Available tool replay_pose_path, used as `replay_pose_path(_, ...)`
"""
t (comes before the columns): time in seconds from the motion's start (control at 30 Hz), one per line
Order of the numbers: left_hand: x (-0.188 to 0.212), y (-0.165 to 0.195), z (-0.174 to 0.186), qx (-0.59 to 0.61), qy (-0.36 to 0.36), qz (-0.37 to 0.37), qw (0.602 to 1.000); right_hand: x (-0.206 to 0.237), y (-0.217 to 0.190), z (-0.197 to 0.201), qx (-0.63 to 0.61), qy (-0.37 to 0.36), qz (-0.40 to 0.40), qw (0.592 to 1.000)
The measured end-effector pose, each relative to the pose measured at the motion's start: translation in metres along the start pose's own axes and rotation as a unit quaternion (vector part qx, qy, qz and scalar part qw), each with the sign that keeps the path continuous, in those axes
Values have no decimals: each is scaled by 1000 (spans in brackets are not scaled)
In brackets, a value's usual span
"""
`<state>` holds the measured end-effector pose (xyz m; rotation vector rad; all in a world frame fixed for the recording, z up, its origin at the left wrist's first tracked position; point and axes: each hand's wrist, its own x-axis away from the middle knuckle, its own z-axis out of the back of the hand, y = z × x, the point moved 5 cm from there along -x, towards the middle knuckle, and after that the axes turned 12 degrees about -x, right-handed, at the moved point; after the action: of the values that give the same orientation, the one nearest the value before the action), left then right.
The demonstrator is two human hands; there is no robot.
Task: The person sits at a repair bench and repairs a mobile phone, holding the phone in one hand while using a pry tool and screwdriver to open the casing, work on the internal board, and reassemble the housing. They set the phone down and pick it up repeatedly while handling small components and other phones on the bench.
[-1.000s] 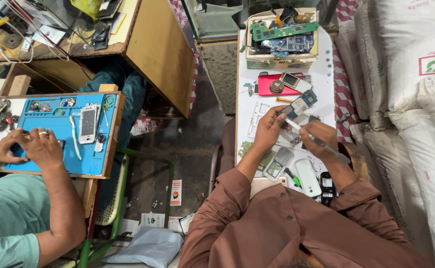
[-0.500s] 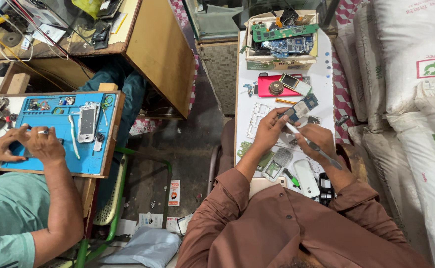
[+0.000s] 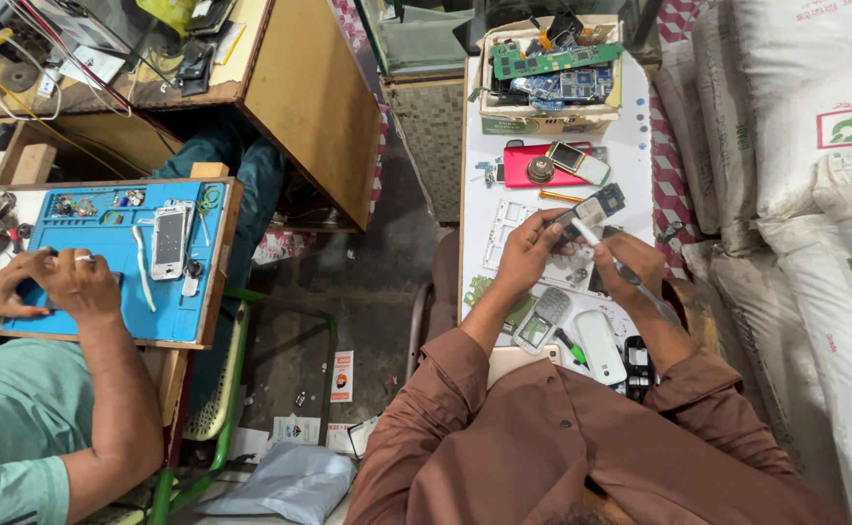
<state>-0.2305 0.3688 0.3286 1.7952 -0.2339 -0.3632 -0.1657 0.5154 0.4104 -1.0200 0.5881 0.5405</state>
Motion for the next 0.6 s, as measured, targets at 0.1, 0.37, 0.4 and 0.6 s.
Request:
replay_pose_path(0.1, -1, 0, -1, -22, 2, 2, 1000, -2, -5, -4, 10, -46, 41, 998)
replay_pose_path(0.37, 2, 8, -2, -20, -5, -8, 1000, -5, -22, -2, 74, -39, 180, 980)
replay_pose_path(0.4, 2, 7, -1, -15, 1, -5, 1000, -6, -15, 1, 54, -19, 103, 993)
replay_pose_path(0.6, 0, 2, -1, -32, 15, 6, 999, 2, 3, 4, -21, 14, -22, 999)
